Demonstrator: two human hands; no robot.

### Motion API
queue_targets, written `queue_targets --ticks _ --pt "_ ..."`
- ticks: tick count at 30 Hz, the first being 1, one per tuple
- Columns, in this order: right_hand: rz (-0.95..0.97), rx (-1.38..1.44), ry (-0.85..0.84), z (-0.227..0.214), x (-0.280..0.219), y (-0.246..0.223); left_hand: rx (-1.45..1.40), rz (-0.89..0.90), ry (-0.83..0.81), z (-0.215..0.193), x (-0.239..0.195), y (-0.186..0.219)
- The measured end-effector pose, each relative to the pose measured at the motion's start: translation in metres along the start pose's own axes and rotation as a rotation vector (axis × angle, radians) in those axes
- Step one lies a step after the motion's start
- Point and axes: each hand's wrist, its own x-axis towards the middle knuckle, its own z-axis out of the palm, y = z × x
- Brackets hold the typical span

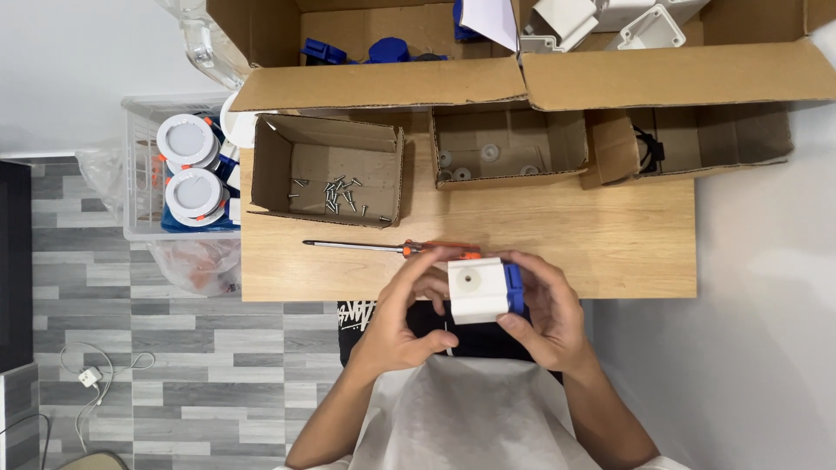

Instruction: Assembling an electrical component by fitting parts together and using a screwdriver to fasten them.

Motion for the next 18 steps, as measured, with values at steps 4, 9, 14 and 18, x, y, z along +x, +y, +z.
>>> queue_targets --ticks 4,9,14,18 --pt "-0.070 0.002 -0.056 0.003 0.002 -0.001 -0.182 -0.111 -0.052 0.011 -0.002 -0.002" --pt "-0.107 0.014 -0.077 0.012 0.016 -0.023 -0.214 -0.030 -0.008 0.007 0.003 0.005" --pt "0.047 0.100 -0.116 0.003 0.009 -0.003 -0.064 0.099 0.005 0.006 0.013 0.023" --pt "0.059 0.072 -0.055 0.004 0.005 0.004 0.020 0.097 -0.020 0.007 0.012 0.023"
